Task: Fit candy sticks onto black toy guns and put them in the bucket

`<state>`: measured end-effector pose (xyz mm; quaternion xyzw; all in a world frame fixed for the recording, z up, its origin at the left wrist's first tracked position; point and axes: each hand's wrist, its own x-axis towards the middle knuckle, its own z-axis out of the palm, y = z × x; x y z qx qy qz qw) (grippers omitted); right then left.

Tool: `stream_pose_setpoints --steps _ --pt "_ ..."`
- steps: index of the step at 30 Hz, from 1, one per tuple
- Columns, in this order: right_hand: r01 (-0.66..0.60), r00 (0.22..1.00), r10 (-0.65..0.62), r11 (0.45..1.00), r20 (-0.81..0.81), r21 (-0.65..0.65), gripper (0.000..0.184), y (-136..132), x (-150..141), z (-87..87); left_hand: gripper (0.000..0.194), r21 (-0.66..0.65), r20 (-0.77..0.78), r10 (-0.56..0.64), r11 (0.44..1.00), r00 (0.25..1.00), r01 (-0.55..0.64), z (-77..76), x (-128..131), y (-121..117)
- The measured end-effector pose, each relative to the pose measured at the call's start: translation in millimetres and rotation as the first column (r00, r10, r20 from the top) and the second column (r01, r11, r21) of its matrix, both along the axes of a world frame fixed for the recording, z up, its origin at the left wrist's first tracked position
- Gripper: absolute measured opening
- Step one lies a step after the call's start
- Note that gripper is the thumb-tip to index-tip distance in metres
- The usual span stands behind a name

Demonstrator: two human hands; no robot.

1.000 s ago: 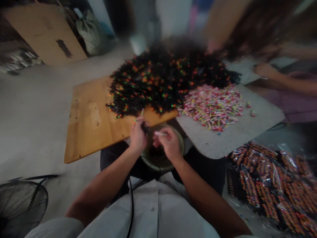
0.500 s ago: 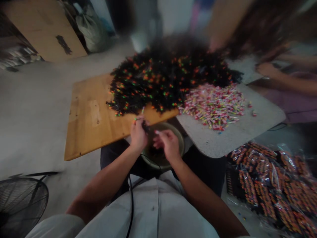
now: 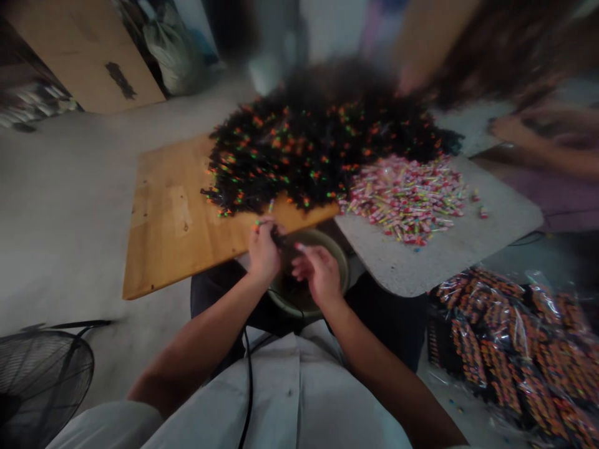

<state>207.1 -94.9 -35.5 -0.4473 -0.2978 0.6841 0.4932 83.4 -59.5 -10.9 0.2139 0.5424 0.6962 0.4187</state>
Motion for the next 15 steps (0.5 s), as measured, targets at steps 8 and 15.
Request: stream_pose_setpoints --steps 8,15 --pt "-0.05 0.998 0.05 0.999 0.029 0.002 0.04 -2 3 4.1 0.006 0.042 -0.051 0.039 0.998 0.998 -0.037 -5.3 1 -1" --pt "-0.174 0.985 0.173 0.983 -0.024 -0.054 0.043 -13 -4 8.0 0.006 0.03 -0.081 0.128 0.992 0.988 -0.126 -5.3 -1 1"
